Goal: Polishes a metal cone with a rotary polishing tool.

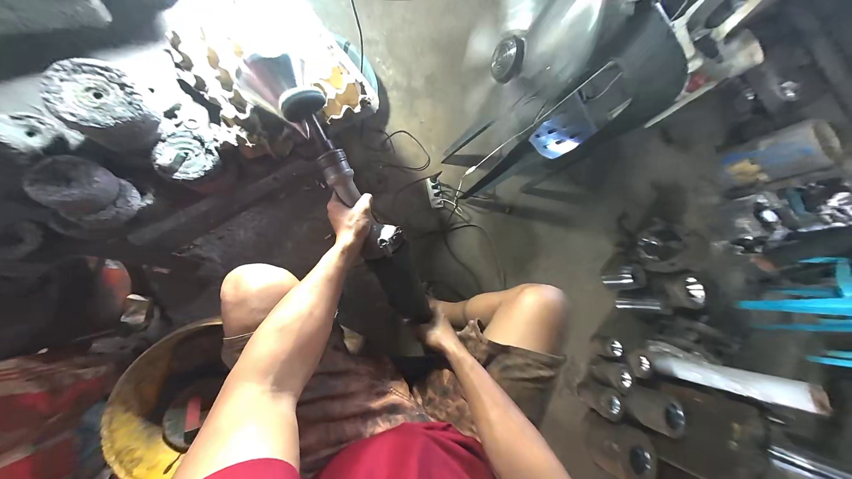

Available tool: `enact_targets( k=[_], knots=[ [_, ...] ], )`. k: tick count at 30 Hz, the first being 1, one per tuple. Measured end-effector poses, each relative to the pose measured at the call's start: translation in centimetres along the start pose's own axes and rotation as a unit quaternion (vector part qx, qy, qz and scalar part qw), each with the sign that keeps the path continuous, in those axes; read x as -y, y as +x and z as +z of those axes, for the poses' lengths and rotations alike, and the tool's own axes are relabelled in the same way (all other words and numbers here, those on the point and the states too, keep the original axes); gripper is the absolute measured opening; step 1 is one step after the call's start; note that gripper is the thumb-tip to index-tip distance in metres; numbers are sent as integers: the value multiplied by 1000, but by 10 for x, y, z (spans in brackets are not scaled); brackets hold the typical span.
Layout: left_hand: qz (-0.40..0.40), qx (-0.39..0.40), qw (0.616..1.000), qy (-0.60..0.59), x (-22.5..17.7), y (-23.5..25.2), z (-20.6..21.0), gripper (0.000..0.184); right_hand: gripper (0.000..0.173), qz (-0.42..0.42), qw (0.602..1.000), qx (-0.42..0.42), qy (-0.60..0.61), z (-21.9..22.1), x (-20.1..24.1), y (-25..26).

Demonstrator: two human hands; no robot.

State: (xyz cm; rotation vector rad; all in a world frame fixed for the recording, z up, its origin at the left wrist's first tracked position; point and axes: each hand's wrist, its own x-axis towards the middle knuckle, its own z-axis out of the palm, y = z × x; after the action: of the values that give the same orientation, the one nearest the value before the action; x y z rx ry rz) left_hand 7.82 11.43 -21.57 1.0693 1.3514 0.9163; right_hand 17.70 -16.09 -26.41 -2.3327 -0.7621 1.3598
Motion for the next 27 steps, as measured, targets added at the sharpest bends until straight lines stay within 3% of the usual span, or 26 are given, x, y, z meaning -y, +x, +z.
enact_targets(
  k=[7,14,27],
  knots=[
    [-43,14,998,54,1,6,13,48,47,41,999,0,-4,-2,5,-2],
    [-15,-1,1000,24,1,0,8,35,45,24,999,7,21,-4,4,-2],
    [3,-25,999,-33,10,-4,-11,26,40,25,994,-6,-107,-8,16,-5]
  ],
)
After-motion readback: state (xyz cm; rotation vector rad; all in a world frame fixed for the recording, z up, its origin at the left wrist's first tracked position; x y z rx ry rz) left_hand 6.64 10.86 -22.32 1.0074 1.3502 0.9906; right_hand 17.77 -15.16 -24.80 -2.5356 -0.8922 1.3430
